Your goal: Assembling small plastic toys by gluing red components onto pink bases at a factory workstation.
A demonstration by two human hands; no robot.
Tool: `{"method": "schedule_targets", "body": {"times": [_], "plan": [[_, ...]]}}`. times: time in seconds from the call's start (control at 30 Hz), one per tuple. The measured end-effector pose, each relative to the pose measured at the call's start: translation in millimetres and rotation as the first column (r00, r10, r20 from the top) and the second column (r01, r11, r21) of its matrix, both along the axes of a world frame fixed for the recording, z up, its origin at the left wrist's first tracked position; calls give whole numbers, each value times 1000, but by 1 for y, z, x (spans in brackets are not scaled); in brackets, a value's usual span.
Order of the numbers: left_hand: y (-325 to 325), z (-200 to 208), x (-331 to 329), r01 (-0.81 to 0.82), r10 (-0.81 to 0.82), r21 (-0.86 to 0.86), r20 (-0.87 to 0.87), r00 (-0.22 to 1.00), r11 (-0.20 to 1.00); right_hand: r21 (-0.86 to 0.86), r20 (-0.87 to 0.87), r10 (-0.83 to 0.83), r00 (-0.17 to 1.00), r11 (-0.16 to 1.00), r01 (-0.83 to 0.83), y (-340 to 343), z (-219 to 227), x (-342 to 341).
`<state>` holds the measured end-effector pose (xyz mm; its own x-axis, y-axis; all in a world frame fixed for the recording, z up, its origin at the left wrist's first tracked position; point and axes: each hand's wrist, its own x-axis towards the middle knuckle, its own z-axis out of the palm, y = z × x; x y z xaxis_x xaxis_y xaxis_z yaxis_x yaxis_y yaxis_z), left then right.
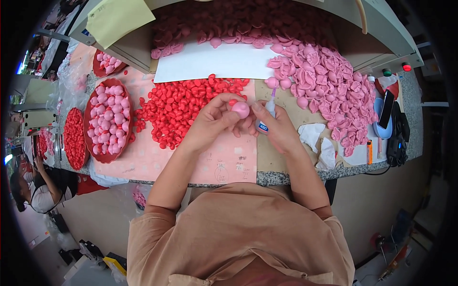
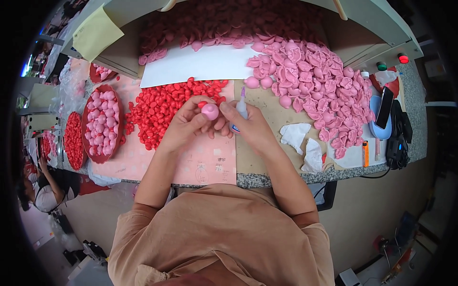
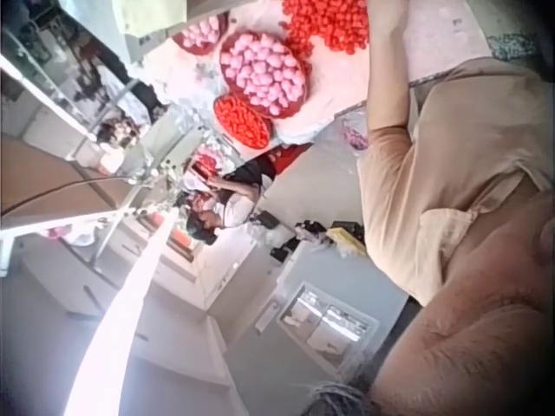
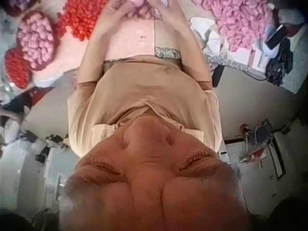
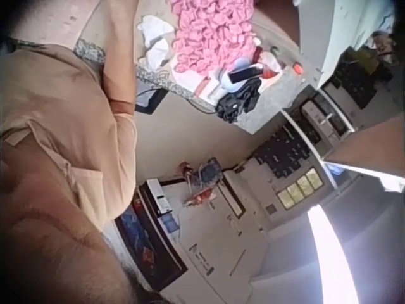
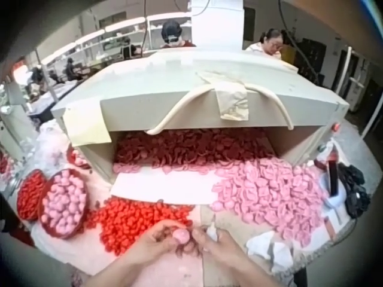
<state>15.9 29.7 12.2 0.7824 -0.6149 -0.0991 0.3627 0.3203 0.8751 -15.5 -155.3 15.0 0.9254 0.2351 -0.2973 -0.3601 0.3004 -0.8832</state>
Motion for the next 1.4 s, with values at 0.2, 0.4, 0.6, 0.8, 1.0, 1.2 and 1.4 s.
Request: {"method": "schedule_targets", "body": {"times": [0.2, 0.4, 0.6, 0.8, 1.0, 1.2, 1.4], "plan": [[6, -10, 7, -15, -92, -387, -255, 963, 922, 33, 82, -84, 993, 996, 82, 2, 7, -5], [17, 3, 5, -195, -40, -504, -418, 908, 842, -69, 184, -95, 978, 992, 109, 10, 7, -8], [66, 25, 4, -551, 533, 31, 212, 819, 834, -198, 327, -94, 940, 966, 165, 7, 8, -16], [202, 34, -4, -932, 45, 251, 968, 248, -260, -280, 344, -48, 938, 948, 151, 8, 16, -18], [225, 25, -5, -861, -174, 169, 944, 282, -481, -271, 426, -58, 903, 944, 189, 8, 3, -12], [98, 34, 70, -868, 26, 387, 910, 415, 312, -289, 484, -170, 858, 895, 341, 16, 4, -10], [23, 4, 153, -810, -167, 496, 868, 467, 314, -372, 461, -139, 876, 866, 334, 14, -2, -10]]}}
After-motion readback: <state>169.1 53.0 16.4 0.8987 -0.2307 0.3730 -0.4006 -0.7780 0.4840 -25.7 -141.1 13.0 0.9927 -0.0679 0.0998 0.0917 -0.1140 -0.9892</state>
